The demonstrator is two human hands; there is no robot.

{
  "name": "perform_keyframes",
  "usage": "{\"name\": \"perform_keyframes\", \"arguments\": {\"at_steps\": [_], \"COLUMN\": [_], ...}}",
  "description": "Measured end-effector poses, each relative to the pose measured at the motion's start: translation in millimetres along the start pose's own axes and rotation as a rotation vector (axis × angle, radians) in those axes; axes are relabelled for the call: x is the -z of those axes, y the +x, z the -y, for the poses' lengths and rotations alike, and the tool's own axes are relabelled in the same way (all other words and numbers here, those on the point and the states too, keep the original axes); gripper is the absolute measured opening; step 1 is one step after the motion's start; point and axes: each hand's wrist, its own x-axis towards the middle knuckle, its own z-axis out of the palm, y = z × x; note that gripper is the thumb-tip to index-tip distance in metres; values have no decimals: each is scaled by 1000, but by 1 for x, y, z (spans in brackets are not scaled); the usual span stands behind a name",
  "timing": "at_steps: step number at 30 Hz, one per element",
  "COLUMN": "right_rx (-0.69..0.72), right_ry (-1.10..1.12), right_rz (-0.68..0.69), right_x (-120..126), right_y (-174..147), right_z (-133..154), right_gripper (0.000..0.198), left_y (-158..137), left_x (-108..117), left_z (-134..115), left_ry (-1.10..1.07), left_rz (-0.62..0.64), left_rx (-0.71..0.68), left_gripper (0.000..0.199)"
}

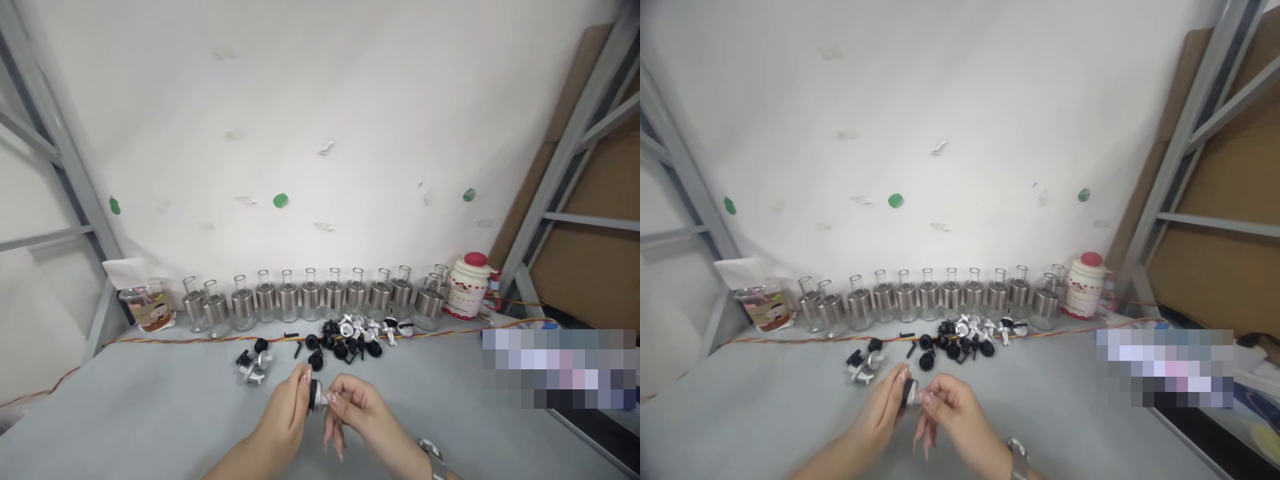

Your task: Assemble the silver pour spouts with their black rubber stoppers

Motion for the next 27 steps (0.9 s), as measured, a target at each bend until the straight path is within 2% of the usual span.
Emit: {"name": "perform_keyframes", "arguments": {"at_steps": [3,5,7,10,13,16,19,22,24,27], "right_rx": [-123,-198,-222,-166,-92,38,338,605,647,598], "right_ry": [224,329,364,263,44,-325,-835,-1224,-1356,-1418], "right_rz": [26,19,11,-42,-114,-189,-212,-98,-43,-55], "right_x": [1,1,1,-1,-1,2,5,8,9,9], "right_y": [0,-2,-4,-2,0,-2,-11,-17,-17,-13], "right_z": [2,6,9,6,-2,-6,1,10,13,13], "right_gripper": [28,22,20,27,36,34,21,23,25,20], "left_y": [1,2,3,3,1,-1,0,5,8,11], "left_x": [4,6,7,4,-4,-12,-16,-13,-11,-13], "left_z": [1,3,5,10,13,11,8,5,5,9], "left_ry": [254,371,449,436,294,85,-203,-394,-424,-410], "left_rz": [112,137,137,137,130,112,162,281,309,242], "left_rx": [-186,-256,-282,-238,-139,12,230,450,545,548], "left_gripper": [28,26,25,24,26,32,38,47,50,52]}}
